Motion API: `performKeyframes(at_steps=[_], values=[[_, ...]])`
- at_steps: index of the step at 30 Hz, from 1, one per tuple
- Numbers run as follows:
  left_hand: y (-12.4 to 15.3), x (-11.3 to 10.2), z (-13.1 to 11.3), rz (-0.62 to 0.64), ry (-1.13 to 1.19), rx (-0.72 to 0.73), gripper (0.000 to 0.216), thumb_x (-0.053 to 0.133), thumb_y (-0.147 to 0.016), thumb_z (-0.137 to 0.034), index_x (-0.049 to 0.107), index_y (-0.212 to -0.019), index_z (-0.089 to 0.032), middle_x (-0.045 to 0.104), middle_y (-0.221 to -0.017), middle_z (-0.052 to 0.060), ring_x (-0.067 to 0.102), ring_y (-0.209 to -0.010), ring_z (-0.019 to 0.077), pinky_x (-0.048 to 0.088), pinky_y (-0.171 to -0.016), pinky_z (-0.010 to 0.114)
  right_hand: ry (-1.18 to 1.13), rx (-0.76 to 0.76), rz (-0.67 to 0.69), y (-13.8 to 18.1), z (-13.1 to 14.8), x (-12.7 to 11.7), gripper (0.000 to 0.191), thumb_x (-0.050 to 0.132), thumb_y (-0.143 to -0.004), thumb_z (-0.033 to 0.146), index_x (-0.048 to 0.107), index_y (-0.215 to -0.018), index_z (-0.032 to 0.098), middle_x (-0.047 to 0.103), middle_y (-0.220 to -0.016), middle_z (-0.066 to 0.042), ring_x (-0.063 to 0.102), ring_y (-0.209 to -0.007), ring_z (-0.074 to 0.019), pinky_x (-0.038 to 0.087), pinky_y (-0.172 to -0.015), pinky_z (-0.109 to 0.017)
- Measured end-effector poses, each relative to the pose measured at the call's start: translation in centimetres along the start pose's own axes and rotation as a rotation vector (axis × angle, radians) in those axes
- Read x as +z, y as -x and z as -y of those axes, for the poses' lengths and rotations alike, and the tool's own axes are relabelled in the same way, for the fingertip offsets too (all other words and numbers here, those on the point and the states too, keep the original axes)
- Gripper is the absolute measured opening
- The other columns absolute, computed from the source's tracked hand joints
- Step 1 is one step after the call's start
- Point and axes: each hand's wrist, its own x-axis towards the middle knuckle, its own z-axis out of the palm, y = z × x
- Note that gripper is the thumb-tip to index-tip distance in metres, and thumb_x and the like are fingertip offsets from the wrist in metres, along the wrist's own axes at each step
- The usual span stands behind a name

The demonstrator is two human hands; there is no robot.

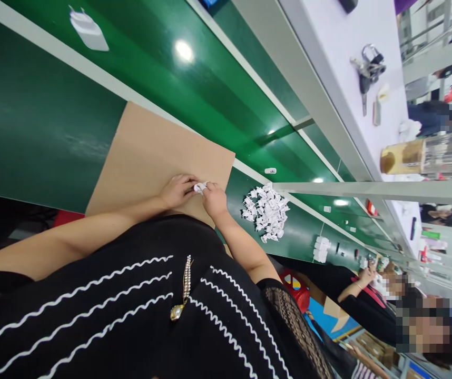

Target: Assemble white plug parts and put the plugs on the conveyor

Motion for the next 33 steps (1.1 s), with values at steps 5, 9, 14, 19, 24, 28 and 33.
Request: performKeyframes(at_steps=[5,9,14,19,24,28,33], values=[[0.1,0.0,-0.1,-0.017,0.004,-0.015,0.040,0.053,-0.104,-0.046,0.078,-0.123,-0.021,0.070,-0.129,0.015,0.064,-0.122,0.0317,0.051,-0.109,0.050,0.094,0.026,0.064,-0.3,0.8,-0.3,0.038,0.038,-0.111,0.018,0.076,-0.118,0.017,0.069,-0.128,-0.016,0.062,-0.112,-0.0268,0.054,-0.090,-0.035],[0.2,0.0,0.1,-0.023,0.001,-0.012,0.041,0.053,-0.103,-0.047,0.078,-0.123,-0.022,0.070,-0.128,0.014,0.063,-0.121,0.0321,0.050,-0.109,0.051,0.121,-0.052,0.086,-0.4,0.9,-0.7,0.040,0.036,-0.112,0.017,0.074,-0.123,0.015,0.070,-0.127,-0.017,0.064,-0.113,-0.0264,0.053,-0.094,-0.036],[0.1,0.1,0.3,-0.030,0.026,-0.024,0.040,0.055,-0.101,-0.049,0.078,-0.119,-0.022,0.070,-0.124,0.014,0.063,-0.118,0.0312,0.051,-0.108,0.051,0.092,-0.063,0.102,-0.7,0.9,-1.4,0.040,0.036,-0.112,0.017,0.074,-0.122,0.016,0.070,-0.128,-0.017,0.066,-0.112,-0.0265,0.053,-0.094,-0.037],[-0.5,-0.5,0.7,0.000,0.092,-0.043,0.036,0.060,-0.095,-0.046,0.078,-0.113,-0.021,0.070,-0.118,0.013,0.065,-0.114,0.0305,0.054,-0.105,0.051,-0.159,0.029,-0.055,0.4,-0.6,0.1,0.035,0.055,-0.107,0.025,0.069,-0.137,0.014,0.068,-0.137,-0.017,0.062,-0.127,-0.0285,0.051,-0.110,-0.039],[-5.6,-4.8,3.8,-0.098,0.107,-0.199,0.039,0.066,-0.092,-0.048,0.074,-0.114,-0.017,0.064,-0.119,0.012,0.064,-0.112,0.0266,0.056,-0.107,0.046,-0.366,0.424,-0.377,4.1,-6.3,3.1,0.053,0.057,-0.103,0.022,0.057,-0.155,0.012,0.061,-0.149,-0.022,0.053,-0.139,-0.0310,0.044,-0.119,-0.046],[-13.5,-9.6,7.4,-0.223,-0.022,-0.319,0.041,0.070,-0.094,-0.043,0.069,-0.121,-0.012,0.062,-0.123,0.010,0.058,-0.110,0.0209,0.054,-0.110,0.041,-0.244,0.794,-0.310,6.5,-10.8,4.7,0.043,0.064,-0.093,0.017,0.071,-0.134,0.008,0.064,-0.136,-0.025,0.056,-0.127,-0.0371,0.046,-0.109,-0.054],[-19.9,-13.1,10.8,-0.262,-0.219,-0.421,0.038,0.069,-0.099,-0.041,0.067,-0.120,-0.009,0.065,-0.122,0.009,0.049,-0.115,0.0219,0.045,-0.117,0.048,-0.266,0.866,-0.255,6.9,-13.2,6.1,0.039,0.063,-0.086,0.014,0.074,-0.124,0.009,0.059,-0.135,-0.021,0.062,-0.109,-0.0297,0.049,-0.096,-0.041]])
